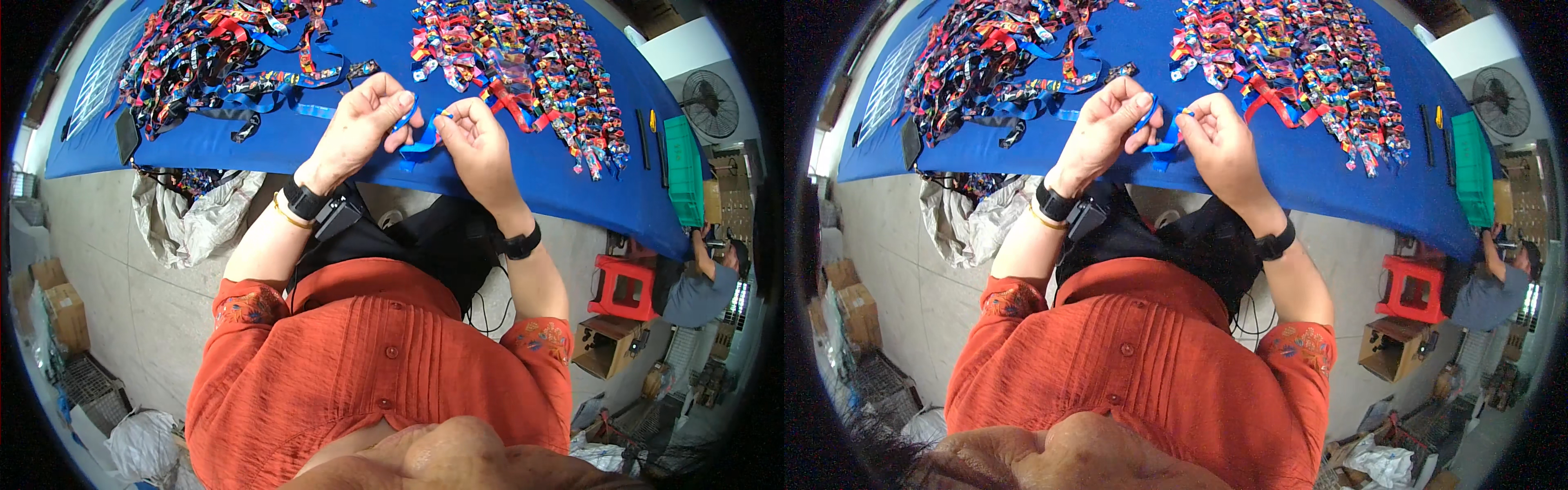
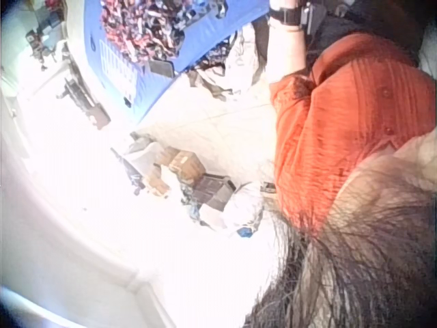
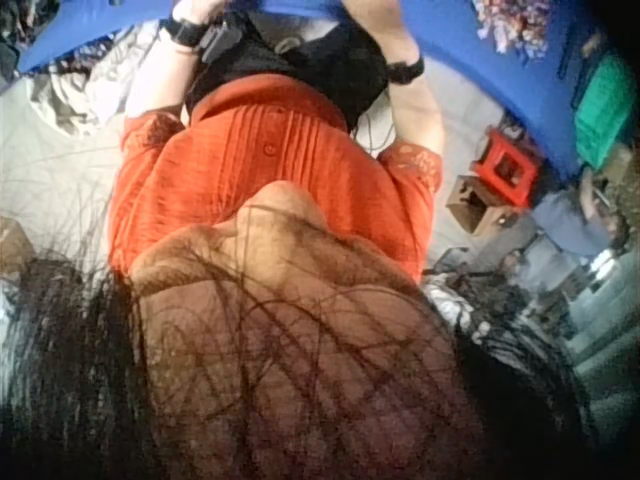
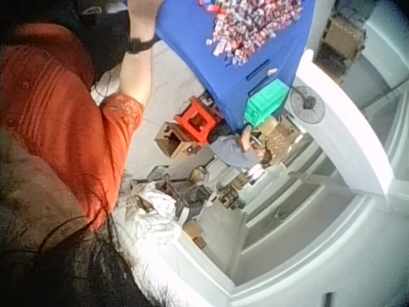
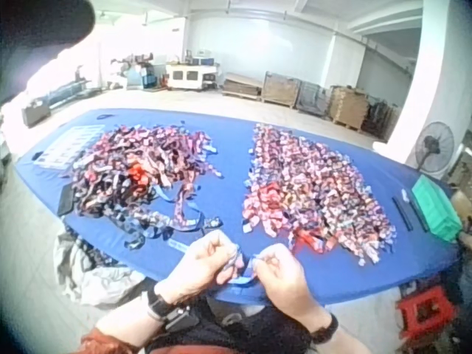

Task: The recorder is sorting and arranging colorful lanyards on a large work table.

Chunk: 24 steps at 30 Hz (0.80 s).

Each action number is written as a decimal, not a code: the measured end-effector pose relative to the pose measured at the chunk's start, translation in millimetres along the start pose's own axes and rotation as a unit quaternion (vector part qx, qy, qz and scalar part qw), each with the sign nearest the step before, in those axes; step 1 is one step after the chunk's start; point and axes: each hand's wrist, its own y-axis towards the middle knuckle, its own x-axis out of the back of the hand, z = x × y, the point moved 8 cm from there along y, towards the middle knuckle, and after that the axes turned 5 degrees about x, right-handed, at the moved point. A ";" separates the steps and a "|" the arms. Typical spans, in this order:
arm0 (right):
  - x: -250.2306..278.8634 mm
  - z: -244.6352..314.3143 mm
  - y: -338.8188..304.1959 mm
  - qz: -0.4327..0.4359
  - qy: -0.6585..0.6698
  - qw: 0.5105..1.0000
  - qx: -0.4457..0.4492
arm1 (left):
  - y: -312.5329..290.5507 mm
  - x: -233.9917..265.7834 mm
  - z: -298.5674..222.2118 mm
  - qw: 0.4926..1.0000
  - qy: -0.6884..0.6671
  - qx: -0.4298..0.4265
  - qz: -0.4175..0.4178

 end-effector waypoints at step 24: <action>-13.9 52.5 -50.2 0.024 -0.218 0.970 0.103 | -54.3 -20.8 22.1 0.975 0.215 0.002 -0.059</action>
